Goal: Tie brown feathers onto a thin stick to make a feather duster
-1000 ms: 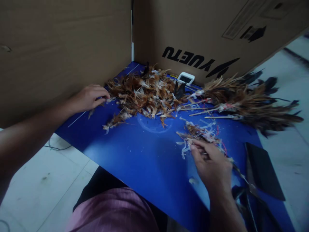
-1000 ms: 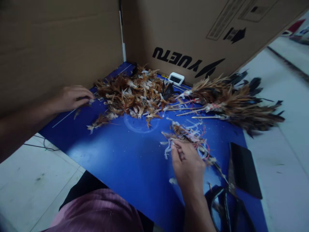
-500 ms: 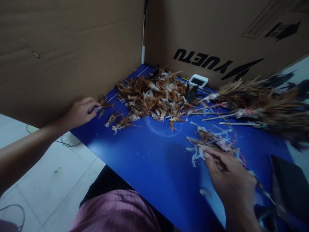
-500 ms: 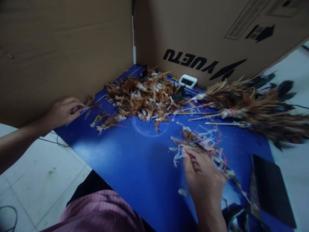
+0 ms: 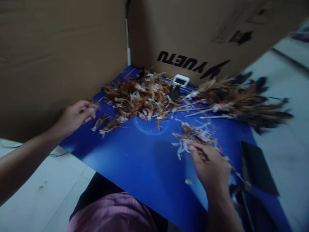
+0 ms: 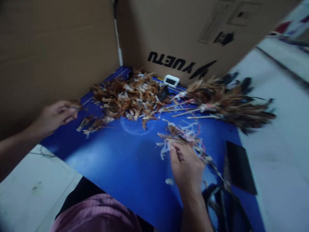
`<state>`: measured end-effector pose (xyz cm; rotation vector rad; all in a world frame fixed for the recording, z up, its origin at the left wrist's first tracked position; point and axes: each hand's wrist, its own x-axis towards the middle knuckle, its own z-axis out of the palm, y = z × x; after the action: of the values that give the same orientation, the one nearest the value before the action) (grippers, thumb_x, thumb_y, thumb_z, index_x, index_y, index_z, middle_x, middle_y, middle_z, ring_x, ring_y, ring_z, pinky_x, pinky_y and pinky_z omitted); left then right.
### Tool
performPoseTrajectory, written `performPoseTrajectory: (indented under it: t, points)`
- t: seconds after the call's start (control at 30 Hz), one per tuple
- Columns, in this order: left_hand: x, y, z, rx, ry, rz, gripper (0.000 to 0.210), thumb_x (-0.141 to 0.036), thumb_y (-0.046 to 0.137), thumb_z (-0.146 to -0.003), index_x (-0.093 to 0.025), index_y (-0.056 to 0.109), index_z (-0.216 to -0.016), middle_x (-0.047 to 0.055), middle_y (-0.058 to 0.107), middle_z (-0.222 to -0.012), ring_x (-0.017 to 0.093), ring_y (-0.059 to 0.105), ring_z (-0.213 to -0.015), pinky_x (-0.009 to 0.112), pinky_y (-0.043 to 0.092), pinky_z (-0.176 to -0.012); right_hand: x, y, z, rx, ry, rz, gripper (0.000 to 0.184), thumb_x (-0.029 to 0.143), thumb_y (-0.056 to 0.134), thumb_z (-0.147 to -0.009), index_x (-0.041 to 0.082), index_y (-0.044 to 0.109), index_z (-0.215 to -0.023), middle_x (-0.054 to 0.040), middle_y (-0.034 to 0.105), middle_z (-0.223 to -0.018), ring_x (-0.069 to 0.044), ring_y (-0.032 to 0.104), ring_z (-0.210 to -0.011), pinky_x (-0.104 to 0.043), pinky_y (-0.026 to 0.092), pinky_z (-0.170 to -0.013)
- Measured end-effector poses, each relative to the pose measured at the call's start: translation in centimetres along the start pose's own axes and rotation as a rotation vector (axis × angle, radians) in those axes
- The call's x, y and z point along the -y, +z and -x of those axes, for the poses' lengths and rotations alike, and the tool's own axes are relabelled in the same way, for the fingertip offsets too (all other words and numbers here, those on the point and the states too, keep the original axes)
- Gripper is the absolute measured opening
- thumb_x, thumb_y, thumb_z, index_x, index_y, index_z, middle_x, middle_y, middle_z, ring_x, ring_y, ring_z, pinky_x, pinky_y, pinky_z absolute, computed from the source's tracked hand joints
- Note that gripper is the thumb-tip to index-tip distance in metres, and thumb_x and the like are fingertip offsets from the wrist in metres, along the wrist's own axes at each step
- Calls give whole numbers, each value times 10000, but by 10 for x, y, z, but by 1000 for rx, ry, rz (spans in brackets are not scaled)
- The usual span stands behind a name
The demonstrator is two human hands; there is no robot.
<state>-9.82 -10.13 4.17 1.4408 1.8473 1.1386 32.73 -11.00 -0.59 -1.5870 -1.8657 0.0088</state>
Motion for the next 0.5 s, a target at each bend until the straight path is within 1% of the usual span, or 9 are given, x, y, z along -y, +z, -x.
performPoseTrajectory:
  t: [0.07,0.1,0.17,0.2,0.23,0.3,0.4,0.43,0.5]
  points:
    - [-28,20,8,80,-33,248,92,-257,658,-805,-208,610,-867,-44,566,-610,59,394,-418,176,295,-381,-1,-5,-2,-24,42,-23,217,315,531,-882,206,715,-920,-77,731,-885,-233,691,-804,-365,532,-768]
    - [-41,32,12,128,-57,306,102,-261,688,-791,-211,610,-834,-41,580,-606,52,376,-398,173,295,-362,-2,-7,-3,-53,83,-42,220,307,524,-884,203,715,-919,-73,726,-877,-213,681,-772,-345,533,-755]
    - [-60,58,19,244,-76,378,141,-284,738,-759,-200,625,-760,-17,609,-604,55,410,-395,169,311,-332,-6,-9,-5,-82,151,-47,217,287,518,-883,195,710,-925,-73,717,-873,-196,665,-759,-322,529,-746]
    - [-67,72,22,302,-76,415,147,-282,761,-740,-201,645,-777,0,650,-647,71,479,-430,171,357,-343,-8,-10,-6,-91,176,-59,210,273,519,-878,193,709,-922,-74,716,-884,-192,661,-762,-315,526,-746]
    - [-72,87,24,356,-64,452,163,-286,782,-724,-200,665,-798,14,679,-681,87,546,-477,172,417,-379,-9,-10,-6,-86,194,-80,204,261,521,-871,193,708,-918,-73,715,-890,-186,657,-760,-309,523,-750]
    - [-80,117,29,457,-78,531,225,-287,822,-681,-191,694,-839,30,719,-731,105,626,-548,171,502,-457,-11,-8,-6,-13,223,-128,193,232,530,-855,193,709,-916,-65,714,-886,-177,652,-758,-304,512,-758]
    - [-86,162,32,591,-200,650,309,-269,854,-635,-162,693,-877,58,752,-789,121,677,-608,184,565,-545,-10,-3,-4,144,239,-164,177,183,546,-830,194,710,-896,-54,706,-856,-166,643,-758,-295,495,-747]
    - [-87,175,32,609,-234,683,304,-248,856,-629,-152,681,-859,65,758,-802,127,689,-624,190,574,-560,-9,-1,-3,175,231,-160,174,169,548,-827,190,708,-892,-56,701,-863,-165,637,-761,-295,492,-743]
    - [-88,198,29,630,-271,733,258,-206,841,-639,-137,644,-791,63,755,-776,126,689,-598,199,575,-552,-8,1,-3,174,202,-126,175,148,549,-829,181,704,-903,-69,690,-904,-174,625,-788,-312,490,-767]
